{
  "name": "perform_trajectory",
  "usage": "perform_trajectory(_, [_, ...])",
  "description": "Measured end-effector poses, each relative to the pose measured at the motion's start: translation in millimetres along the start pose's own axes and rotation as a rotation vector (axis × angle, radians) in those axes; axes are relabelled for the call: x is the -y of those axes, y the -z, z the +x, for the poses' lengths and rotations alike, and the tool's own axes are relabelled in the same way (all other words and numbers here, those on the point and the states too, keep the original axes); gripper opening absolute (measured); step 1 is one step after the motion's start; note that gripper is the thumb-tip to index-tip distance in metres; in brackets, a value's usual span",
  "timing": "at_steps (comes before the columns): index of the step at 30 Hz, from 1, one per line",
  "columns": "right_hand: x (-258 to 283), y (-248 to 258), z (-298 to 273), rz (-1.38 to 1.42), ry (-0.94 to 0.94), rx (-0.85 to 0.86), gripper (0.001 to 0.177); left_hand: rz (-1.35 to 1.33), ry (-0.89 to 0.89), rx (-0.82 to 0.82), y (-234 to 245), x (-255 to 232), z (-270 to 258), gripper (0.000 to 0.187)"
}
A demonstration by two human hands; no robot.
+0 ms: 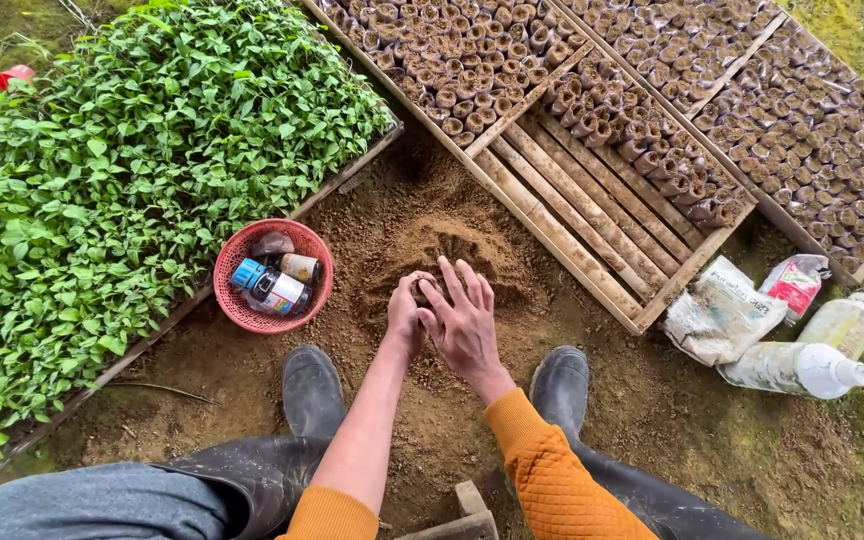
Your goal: The person scoops soil from a pile on the ground and packs it into small plastic seedling pots. They then place the filled pots into a wooden tray next to other prepared pots.
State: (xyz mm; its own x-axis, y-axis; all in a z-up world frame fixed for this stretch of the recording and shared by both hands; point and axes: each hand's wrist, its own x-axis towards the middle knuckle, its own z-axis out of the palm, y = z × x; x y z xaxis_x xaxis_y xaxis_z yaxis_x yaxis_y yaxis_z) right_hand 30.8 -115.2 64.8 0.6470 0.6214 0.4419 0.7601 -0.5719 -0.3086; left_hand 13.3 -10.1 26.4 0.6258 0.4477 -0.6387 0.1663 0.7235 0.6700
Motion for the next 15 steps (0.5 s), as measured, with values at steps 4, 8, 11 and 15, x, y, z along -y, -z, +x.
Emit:
perform_trajectory(4, [9,-6,-4,0.014,-0.002,0.024,0.052,0.145,0.001,0.035,12,5,14,0.035])
perform_trajectory(8, [19,-4,-4,0.069,-0.043,0.029,0.054,0.382,-0.016,0.047,13,-5,0,0.037])
perform_trajectory(11, [19,-7,-7,0.101,-0.068,0.025,0.053,0.291,-0.055,0.055,7,-9,-14,0.036])
perform_trajectory(15, [20,-6,-10,0.093,-0.110,0.000,0.051,0.186,-0.111,0.098,9,5,-6,0.040])
